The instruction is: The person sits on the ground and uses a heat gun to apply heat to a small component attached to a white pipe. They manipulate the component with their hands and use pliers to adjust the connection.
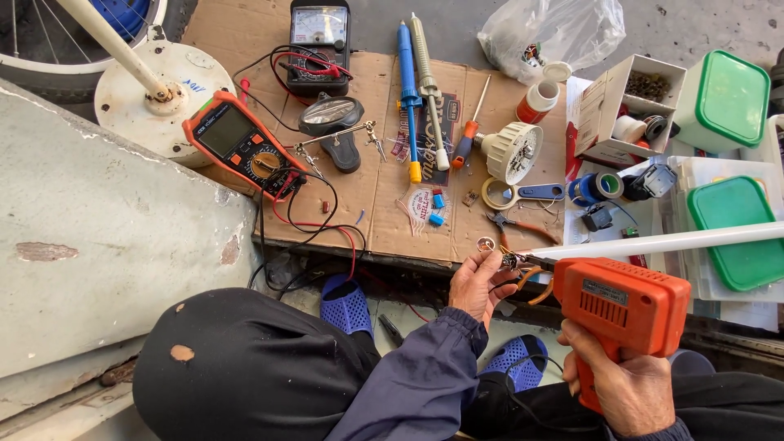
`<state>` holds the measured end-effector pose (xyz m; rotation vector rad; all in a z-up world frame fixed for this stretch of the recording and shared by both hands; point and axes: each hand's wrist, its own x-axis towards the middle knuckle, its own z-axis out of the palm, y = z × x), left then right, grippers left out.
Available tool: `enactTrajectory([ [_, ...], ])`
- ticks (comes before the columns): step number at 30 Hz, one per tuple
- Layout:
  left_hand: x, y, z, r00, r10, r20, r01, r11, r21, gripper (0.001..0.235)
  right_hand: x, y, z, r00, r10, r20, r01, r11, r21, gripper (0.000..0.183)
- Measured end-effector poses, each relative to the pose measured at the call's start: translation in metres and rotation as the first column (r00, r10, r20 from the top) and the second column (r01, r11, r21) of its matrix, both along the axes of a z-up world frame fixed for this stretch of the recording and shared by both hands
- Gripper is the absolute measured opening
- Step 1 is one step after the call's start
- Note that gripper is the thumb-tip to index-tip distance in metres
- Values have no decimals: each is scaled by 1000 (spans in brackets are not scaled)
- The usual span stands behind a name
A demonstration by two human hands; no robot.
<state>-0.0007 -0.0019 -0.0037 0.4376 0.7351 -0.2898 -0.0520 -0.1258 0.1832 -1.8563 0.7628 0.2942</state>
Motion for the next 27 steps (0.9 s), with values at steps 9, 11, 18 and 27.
enactTrajectory([
  [9,1,0,0,1000,-4,-14,4,1000,3,31,0,-2,-2,999,25,-37,-26,999,-32,31],
  [11,1,-1,-1,1000,5,-6,-5,1000,1,32,1,-1,0,996,36,-83,-41,997,-67,30],
  [18,0,-1,3,1000,-1,-18,1,1000,23,33,2,6,3,998,21,-52,-25,997,-72,31],
  [27,0,-2,-1,1000,1,5,-1,1000,15,34,3,3,-1,993,57,-99,-69,989,-128,24],
])
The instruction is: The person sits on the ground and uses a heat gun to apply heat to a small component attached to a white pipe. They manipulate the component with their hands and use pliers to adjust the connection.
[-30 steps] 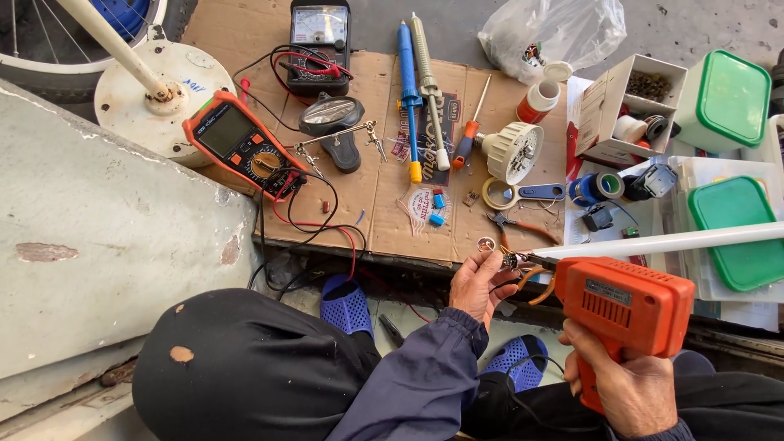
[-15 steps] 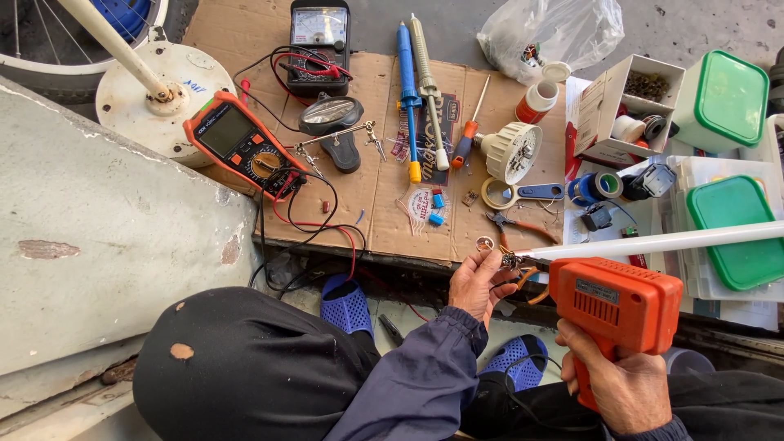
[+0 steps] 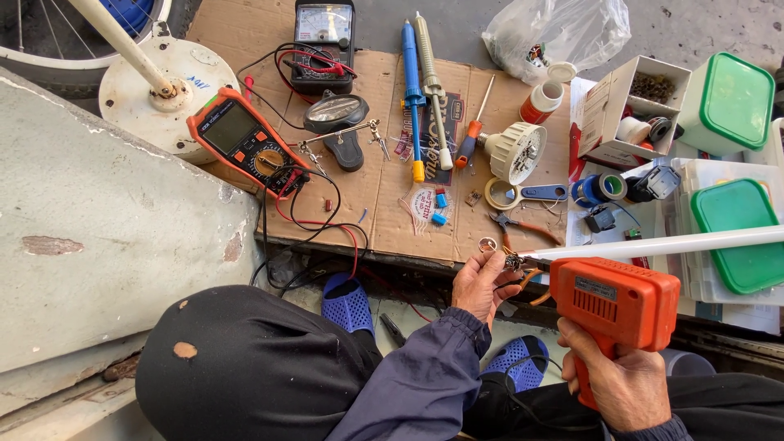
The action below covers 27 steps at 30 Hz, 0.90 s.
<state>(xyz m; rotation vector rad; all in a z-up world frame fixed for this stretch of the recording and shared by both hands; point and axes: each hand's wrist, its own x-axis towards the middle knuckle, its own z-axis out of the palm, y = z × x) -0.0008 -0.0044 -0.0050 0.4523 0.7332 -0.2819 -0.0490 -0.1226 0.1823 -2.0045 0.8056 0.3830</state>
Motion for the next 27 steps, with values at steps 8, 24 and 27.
enactTrajectory([
  [8,0,-1,1,1000,4,-9,-4,1000,7,34,1,2,0,1000,0,-1,0,1000,4,26],
  [24,-1,-4,-5,1000,13,10,-13,1000,12,35,2,2,1,1000,11,-1,-11,1000,-21,28],
  [27,-1,-4,-4,1000,15,7,-15,1000,17,35,1,2,0,1000,14,0,-14,1000,-9,25],
])
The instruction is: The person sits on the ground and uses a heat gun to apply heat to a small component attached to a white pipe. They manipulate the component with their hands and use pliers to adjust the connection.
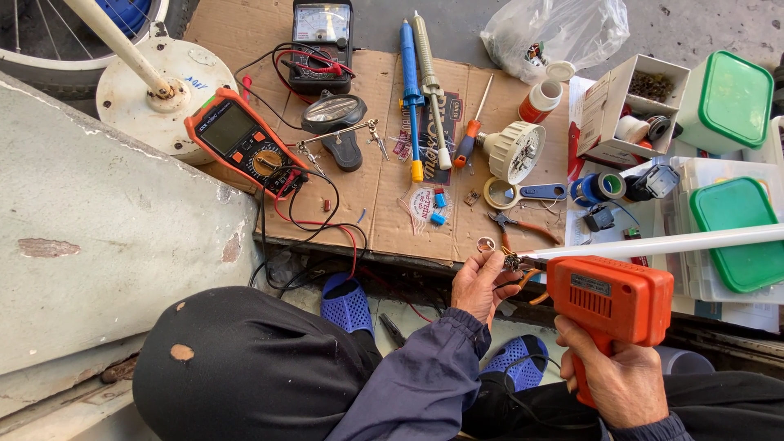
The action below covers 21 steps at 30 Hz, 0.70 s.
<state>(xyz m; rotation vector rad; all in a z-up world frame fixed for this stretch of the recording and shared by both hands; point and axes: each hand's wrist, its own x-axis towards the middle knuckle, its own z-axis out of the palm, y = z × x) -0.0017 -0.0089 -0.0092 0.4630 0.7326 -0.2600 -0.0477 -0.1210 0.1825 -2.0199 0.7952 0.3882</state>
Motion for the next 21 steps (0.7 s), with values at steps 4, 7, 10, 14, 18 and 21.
enactTrajectory([
  [4,0,1,3,1000,-4,-3,4,1000,2,36,-2,3,0,997,-55,55,52,997,50,23],
  [7,-1,0,-1,1000,1,4,-1,1000,-13,36,-9,-2,-7,982,-78,172,59,991,116,20],
  [10,0,0,-1,1000,4,4,-4,1000,-17,35,-12,-6,-8,955,-82,286,33,985,172,21],
  [14,0,0,-1,1000,11,-1,-11,1000,-7,34,-11,-1,-4,921,-114,372,40,978,203,23],
  [18,0,0,1,1000,13,-15,-13,1000,-6,32,-11,-5,-3,898,-88,431,-9,976,218,24],
  [21,0,1,2,1000,11,-12,-11,1000,1,32,-10,-10,-4,907,-72,416,-9,982,188,19],
])
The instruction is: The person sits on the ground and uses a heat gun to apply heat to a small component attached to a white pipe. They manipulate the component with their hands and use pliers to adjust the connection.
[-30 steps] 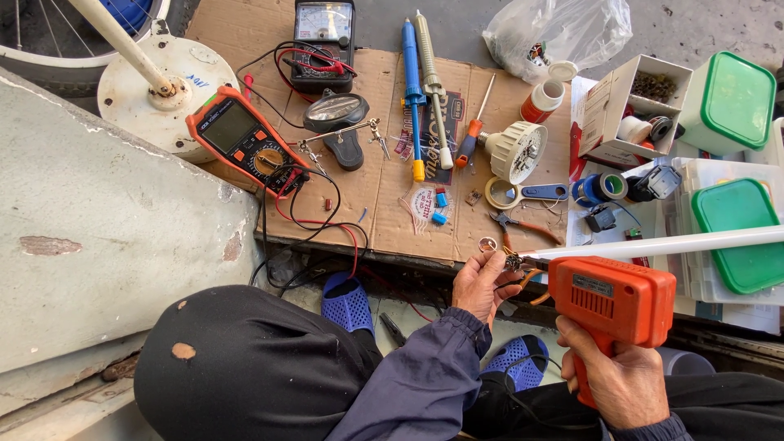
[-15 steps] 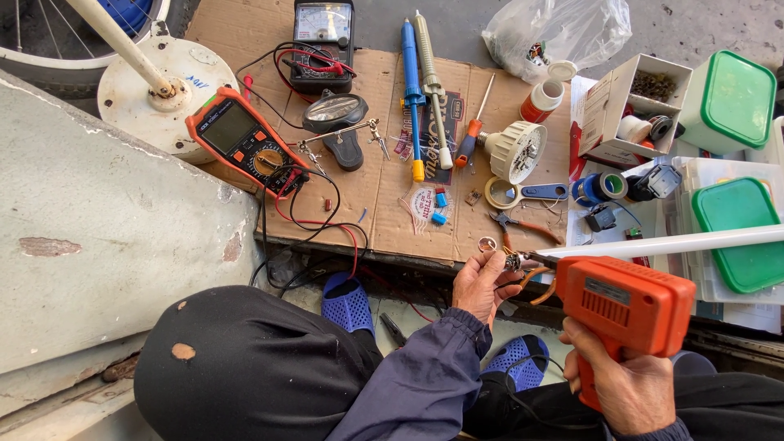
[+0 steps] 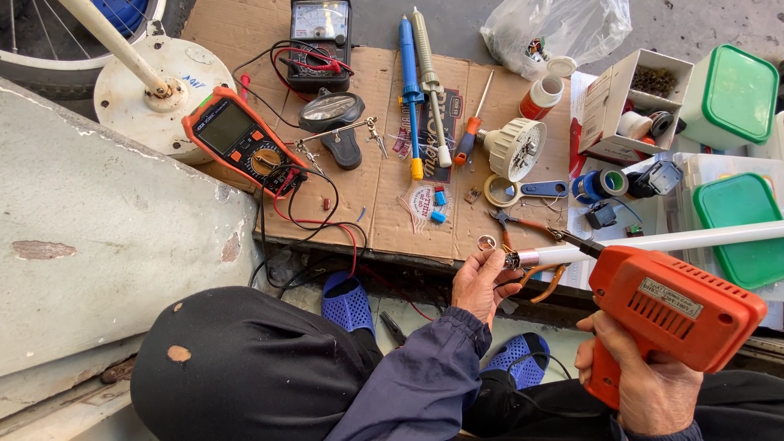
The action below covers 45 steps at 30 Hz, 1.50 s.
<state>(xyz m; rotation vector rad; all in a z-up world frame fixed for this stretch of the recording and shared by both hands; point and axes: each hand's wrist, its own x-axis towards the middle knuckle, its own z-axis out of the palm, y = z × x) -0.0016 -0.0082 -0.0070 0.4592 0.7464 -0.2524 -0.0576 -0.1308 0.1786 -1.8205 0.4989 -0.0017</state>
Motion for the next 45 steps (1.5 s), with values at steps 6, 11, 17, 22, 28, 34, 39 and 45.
enactTrajectory([
  [6,0,0,0,1000,-9,-8,9,1000,3,34,2,4,2,999,-30,33,29,999,16,22],
  [11,0,-2,-4,1000,2,-11,-2,1000,-4,32,0,0,-1,1000,-19,14,19,1000,14,19],
  [17,-1,-1,-4,1000,-2,-1,2,1000,-21,31,0,-10,-8,999,-29,-36,30,999,45,24],
  [22,-2,1,1,1000,-2,1,2,1000,-29,30,1,-13,-8,998,-38,-43,41,997,72,24],
  [28,-4,1,4,1000,5,-22,-6,999,-36,31,1,-15,-7,999,-48,8,47,994,99,24],
  [34,0,-1,12,995,16,-94,-21,999,-45,26,4,-19,-5,998,-65,-24,67,993,97,24],
  [39,1,-1,16,992,11,-126,-16,999,-39,26,7,-19,-5,994,-102,-43,106,987,120,24],
  [45,2,-2,17,989,19,-147,-25,999,-39,26,11,-13,1,989,-141,-50,146,979,140,26],
])
